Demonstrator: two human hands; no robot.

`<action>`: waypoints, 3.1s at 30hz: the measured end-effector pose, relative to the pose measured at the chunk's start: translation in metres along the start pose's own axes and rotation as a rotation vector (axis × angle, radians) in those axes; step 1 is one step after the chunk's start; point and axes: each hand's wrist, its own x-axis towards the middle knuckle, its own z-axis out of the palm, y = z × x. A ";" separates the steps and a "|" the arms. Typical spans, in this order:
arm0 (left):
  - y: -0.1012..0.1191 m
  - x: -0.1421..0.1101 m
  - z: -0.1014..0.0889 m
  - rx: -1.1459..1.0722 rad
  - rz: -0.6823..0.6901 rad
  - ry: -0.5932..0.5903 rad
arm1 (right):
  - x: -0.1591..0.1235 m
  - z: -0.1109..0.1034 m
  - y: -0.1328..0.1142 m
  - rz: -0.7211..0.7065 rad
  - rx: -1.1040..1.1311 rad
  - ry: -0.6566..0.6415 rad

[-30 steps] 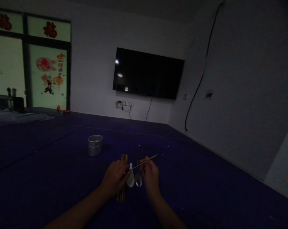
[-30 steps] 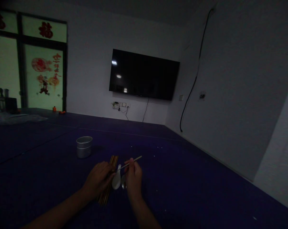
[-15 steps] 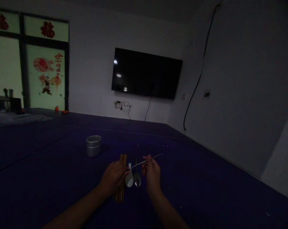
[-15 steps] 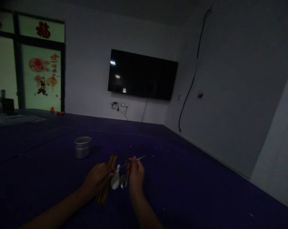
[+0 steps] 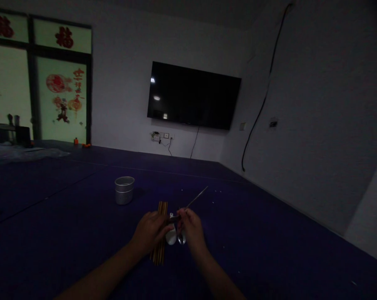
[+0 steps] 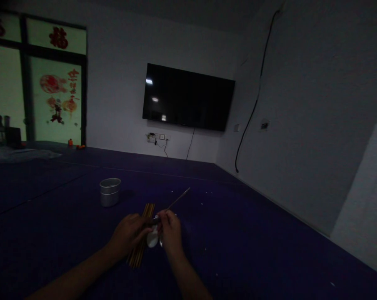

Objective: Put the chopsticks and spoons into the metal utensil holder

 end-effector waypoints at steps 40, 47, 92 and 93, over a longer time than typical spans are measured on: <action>-0.003 0.000 -0.003 -0.048 -0.120 -0.117 | 0.014 -0.038 0.024 0.086 -1.119 0.030; -0.003 0.000 -0.003 -0.018 -0.112 -0.133 | 0.016 -0.039 0.024 0.083 -1.125 -0.007; -0.049 0.006 -0.013 0.224 -0.355 0.213 | 0.014 -0.032 0.007 0.052 -1.111 -0.028; -0.057 0.006 -0.016 0.269 -0.395 0.223 | 0.014 -0.031 0.004 0.049 -1.111 -0.028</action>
